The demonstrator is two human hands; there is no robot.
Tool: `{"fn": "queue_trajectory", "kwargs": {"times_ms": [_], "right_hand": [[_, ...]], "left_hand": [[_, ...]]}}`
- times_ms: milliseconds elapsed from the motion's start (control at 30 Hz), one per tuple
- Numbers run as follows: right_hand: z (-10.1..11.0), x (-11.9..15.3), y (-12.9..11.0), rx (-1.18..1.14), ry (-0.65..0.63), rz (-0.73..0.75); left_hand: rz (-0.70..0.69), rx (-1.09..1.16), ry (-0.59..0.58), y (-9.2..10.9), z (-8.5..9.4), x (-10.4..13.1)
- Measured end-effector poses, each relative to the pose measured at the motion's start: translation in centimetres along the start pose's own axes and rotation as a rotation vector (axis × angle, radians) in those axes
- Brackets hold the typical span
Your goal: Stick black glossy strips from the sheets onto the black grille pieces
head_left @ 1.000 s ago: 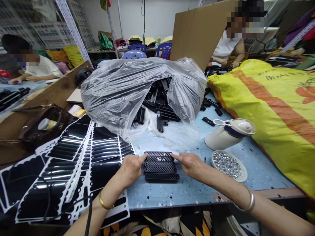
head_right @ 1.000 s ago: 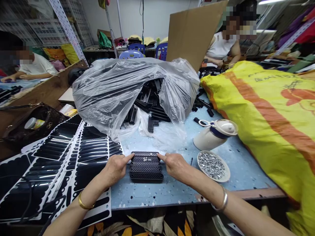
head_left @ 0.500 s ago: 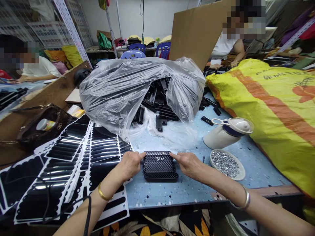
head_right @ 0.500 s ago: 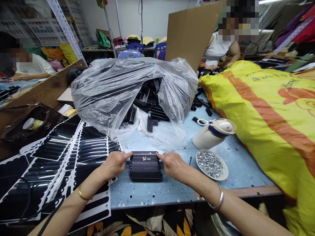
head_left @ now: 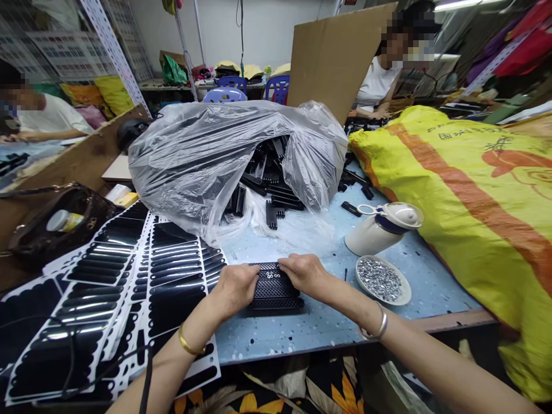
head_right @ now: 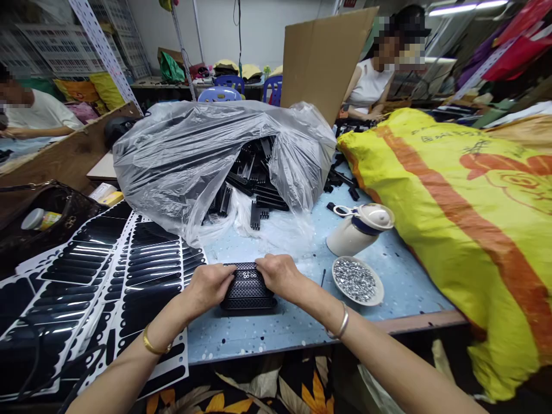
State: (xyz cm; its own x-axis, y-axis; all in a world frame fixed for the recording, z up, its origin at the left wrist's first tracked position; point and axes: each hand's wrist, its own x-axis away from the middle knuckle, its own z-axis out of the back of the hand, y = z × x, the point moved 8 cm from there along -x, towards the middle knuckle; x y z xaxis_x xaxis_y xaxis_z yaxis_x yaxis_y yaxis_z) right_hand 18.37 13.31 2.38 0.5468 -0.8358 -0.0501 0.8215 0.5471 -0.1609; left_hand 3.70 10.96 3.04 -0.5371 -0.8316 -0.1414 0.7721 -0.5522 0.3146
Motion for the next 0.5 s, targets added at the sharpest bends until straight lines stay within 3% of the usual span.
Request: {"fn": "queue_trajectory", "kwargs": {"times_ms": [200,500], "right_hand": [[-0.5,-0.5,0.3,-0.024,-0.024,-0.043],[-0.6,1.9,0.6,-0.081,0.029,-0.068]], "left_hand": [[0.05,-0.084,-0.158,2.0,-1.2,-2.1],[0.06,-0.068,-0.129,0.8,-1.3,-1.2]]}}
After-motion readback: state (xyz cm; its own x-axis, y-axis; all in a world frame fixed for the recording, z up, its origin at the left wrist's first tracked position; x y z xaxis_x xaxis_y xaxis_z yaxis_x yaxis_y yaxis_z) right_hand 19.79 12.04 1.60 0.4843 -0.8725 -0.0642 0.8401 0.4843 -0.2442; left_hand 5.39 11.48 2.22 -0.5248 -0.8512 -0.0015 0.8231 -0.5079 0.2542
